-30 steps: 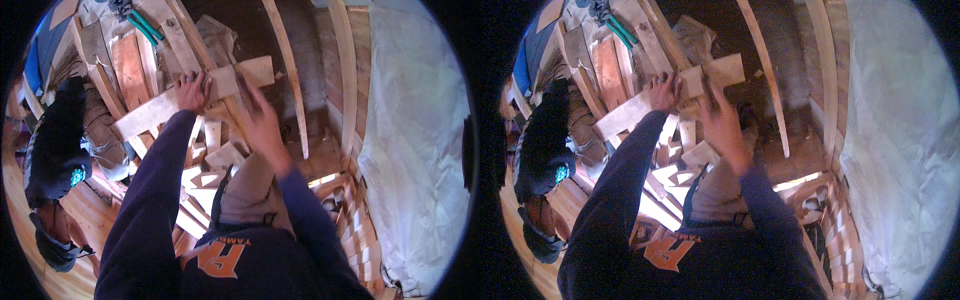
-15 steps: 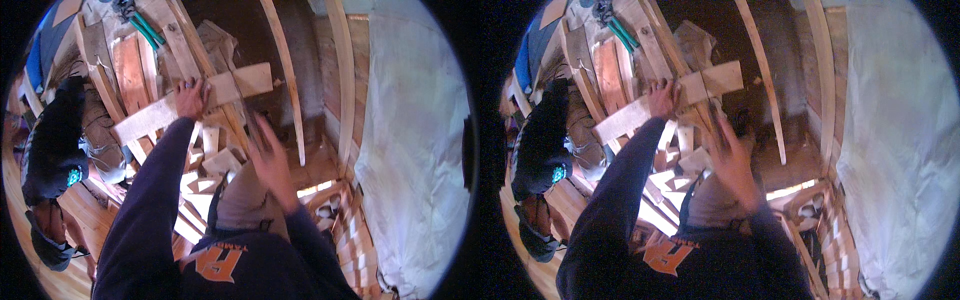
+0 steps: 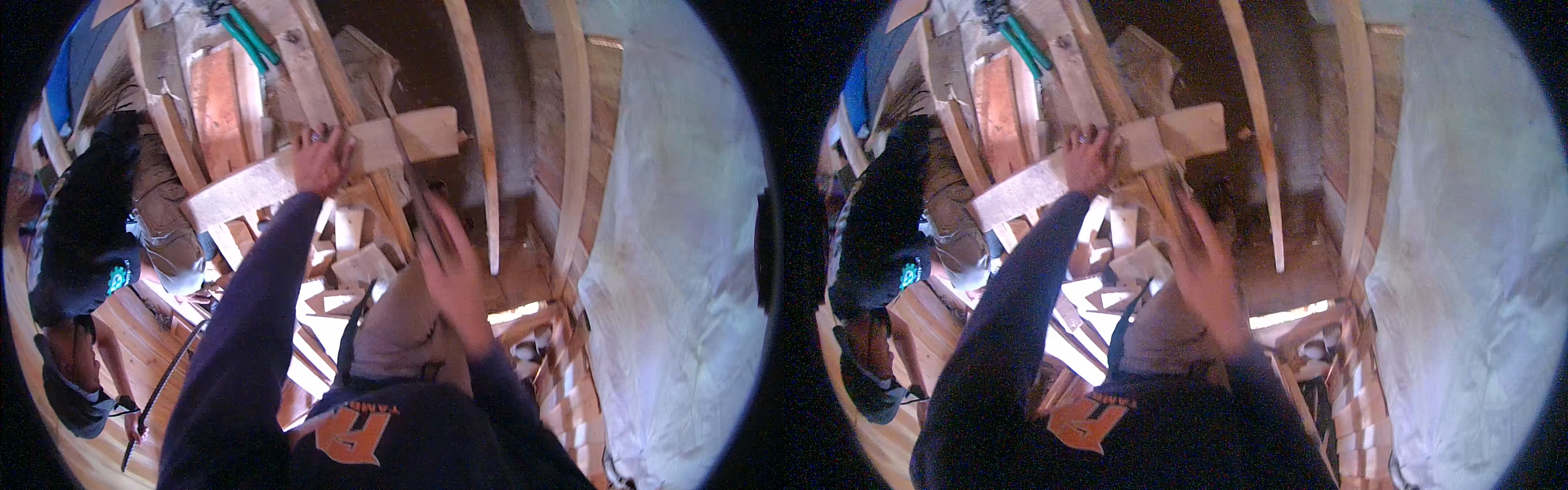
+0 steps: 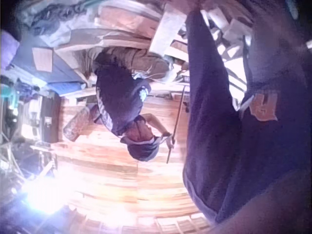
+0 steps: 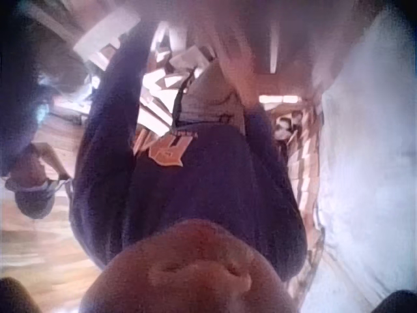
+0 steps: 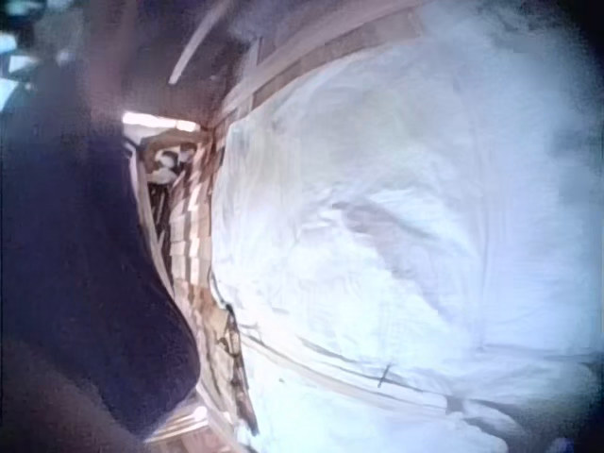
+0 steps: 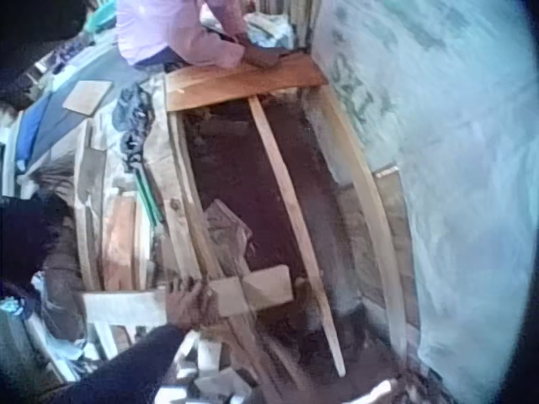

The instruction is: The person assembles a wooden structure by fitting planks into a frame and securing them with a hammer. They also sort through a pile of wooden scraps to select appropriate pieces for the assembly.

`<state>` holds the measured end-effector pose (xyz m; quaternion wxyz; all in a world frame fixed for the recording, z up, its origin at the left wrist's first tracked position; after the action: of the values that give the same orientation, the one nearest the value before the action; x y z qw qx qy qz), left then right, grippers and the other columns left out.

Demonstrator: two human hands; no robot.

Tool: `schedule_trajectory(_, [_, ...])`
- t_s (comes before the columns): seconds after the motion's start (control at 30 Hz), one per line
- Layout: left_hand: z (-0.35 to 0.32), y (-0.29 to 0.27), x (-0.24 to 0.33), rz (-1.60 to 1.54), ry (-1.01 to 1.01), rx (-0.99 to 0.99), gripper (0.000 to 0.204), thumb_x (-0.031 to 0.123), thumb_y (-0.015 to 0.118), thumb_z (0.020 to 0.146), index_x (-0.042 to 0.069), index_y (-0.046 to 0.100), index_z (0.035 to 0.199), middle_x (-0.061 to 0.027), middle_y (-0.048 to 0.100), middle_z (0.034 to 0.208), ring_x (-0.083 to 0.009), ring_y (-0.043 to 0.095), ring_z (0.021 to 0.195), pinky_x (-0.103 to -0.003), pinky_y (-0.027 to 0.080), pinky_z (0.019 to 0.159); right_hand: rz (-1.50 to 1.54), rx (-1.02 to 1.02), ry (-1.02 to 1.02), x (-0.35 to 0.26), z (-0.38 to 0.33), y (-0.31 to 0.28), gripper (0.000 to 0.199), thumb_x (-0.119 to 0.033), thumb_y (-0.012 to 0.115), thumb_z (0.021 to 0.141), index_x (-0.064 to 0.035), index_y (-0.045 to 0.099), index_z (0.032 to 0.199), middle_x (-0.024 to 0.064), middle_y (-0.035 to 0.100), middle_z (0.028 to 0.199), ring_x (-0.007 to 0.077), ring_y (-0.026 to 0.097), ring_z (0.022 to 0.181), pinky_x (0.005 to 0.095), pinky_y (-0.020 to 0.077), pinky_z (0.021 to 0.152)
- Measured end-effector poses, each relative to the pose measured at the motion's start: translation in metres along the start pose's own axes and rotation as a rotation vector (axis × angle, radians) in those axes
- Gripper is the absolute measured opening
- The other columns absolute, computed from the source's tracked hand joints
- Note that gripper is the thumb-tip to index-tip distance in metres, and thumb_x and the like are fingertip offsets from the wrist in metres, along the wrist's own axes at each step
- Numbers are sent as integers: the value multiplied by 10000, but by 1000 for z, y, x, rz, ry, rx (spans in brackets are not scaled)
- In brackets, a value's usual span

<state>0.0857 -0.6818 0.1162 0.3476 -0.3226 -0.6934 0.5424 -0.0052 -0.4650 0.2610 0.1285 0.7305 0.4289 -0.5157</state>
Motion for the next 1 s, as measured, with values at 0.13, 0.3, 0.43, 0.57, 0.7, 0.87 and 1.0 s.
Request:
schedule_trajectory(0.13, [12,0,10,-89,-70,-225,409,441,461,958,130,592,1191,-156,569,1180,-359,488,1146,-523,332,995,-77,-114,233,-4,-91,-36,444,-48,533,932,30,445,1360,195,509,1365,279,488,1281,370,363,1077])
schedule_trajectory(0.3, [25,-1,27,-57,23,-6,358,423,485,951,130,606,1117,-152,586,1104,-349,515,1069,-504,361,933,29,6,46,26,124,18,476,-124,616,901,-15,481,1344,205,594,1270,306,586,1167,357,429,1005])
schedule_trajectory(0.43, [6,4,11,-31,-32,-74,384,435,467,953,116,603,1116,-150,578,1143,-359,502,1097,-520,343,973,56,-22,26,17,36,12,476,-86,600,895,-24,481,1351,218,579,1287,320,561,1211,372,439,1008])
schedule_trajectory(0.57, [8,0,9,-19,-40,-98,388,440,460,957,116,596,1121,-152,572,1141,-350,506,1080,-512,347,960,-1,-156,385,6,-112,-42,466,-29,540,906,47,449,1356,206,527,1335,278,492,1278,383,360,1080])
schedule_trajectory(0.7, [15,0,16,-32,-43,-123,390,446,457,958,123,590,1133,-156,570,1153,-352,508,1091,-508,346,963,33,5,74,21,6,-5,448,-33,535,912,12,471,1353,175,554,1331,241,525,1244,333,394,1045])
schedule_trajectory(0.87, [8,11,27,-37,12,-91,398,453,454,959,124,591,1135,-158,574,1154,-362,506,1105,-517,349,953,119,-60,224,26,88,15,470,-16,558,882,-29,489,1347,201,552,1322,259,532,1238,328,414,1025])
schedule_trajectory(1.0, [7,3,7,-37,-46,-79,397,450,461,956,117,610,1113,-163,578,1150,-362,511,1094,-514,360,935,-26,-130,279,-8,-98,-43,507,-54,567,915,-2,418,1397,185,536,1343,285,478,1302,383,367,1083])
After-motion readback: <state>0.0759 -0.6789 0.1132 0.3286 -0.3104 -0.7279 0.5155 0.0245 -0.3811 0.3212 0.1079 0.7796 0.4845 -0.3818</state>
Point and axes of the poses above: each hand's wrist, its own z-axis towards the middle knuckle, its own y-axis out of the palm, x = y × z, the point moved 8 cm from there along z, towards the middle knuckle
